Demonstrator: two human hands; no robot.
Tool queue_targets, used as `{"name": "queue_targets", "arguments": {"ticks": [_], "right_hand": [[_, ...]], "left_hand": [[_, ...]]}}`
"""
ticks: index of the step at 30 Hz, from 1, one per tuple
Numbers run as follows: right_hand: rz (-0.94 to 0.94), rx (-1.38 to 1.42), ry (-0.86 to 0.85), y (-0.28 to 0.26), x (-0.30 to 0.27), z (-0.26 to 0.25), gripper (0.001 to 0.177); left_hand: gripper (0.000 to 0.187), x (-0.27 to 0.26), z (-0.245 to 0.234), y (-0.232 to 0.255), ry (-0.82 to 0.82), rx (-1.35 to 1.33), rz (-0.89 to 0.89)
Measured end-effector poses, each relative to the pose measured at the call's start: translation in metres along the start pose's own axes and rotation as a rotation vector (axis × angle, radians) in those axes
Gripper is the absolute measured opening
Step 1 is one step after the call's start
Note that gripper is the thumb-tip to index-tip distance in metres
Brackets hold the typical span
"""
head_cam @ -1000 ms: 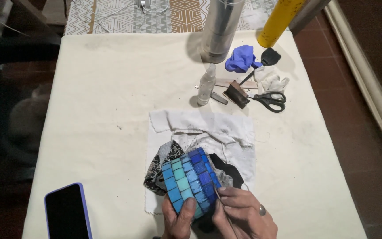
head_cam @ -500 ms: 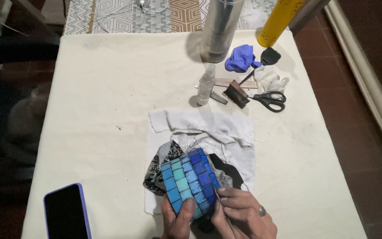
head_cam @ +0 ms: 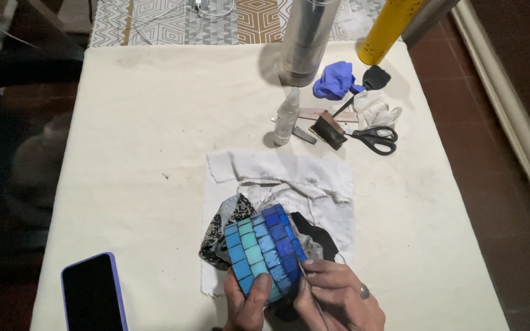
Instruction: Cleaning and refining a mosaic-tiled pot using a cloth and a wooden stick.
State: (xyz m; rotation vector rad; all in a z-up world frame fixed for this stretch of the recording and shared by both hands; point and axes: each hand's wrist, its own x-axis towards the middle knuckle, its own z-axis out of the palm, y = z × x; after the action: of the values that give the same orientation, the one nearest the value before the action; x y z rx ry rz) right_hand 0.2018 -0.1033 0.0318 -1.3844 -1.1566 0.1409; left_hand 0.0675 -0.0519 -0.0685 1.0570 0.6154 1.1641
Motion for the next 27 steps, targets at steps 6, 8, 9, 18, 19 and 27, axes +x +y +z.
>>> {"name": "queue_targets", "arguments": {"ticks": [6, 8, 9, 18, 19, 27], "right_hand": [[0.015, 0.011, 0.050, -0.004, 0.001, 0.006, 0.021], [-0.012, -0.016, 0.066, -0.004, 0.001, 0.008, 0.019], [-0.012, -0.017, 0.067, -0.005, 0.002, 0.008, 0.019], [0.044, -0.053, 0.005, -0.005, 0.001, 0.003, 0.029], [0.029, -0.035, 0.028, -0.007, 0.002, 0.005, 0.026], [0.025, -0.061, 0.026, -0.008, 0.003, 0.006, 0.015]], "left_hand": [[0.030, 0.000, 0.001, 0.002, 0.003, 0.030, -0.005], [0.027, -0.004, -0.004, -0.008, 0.039, -0.003, -0.023], [0.027, -0.005, -0.005, -0.011, 0.038, -0.003, -0.023], [0.025, 0.004, 0.003, 0.008, 0.009, 0.048, -0.001], [0.021, 0.004, 0.004, 0.008, 0.001, -0.010, -0.014], [0.028, 0.002, 0.002, 0.004, -0.022, 0.017, 0.020]]}}
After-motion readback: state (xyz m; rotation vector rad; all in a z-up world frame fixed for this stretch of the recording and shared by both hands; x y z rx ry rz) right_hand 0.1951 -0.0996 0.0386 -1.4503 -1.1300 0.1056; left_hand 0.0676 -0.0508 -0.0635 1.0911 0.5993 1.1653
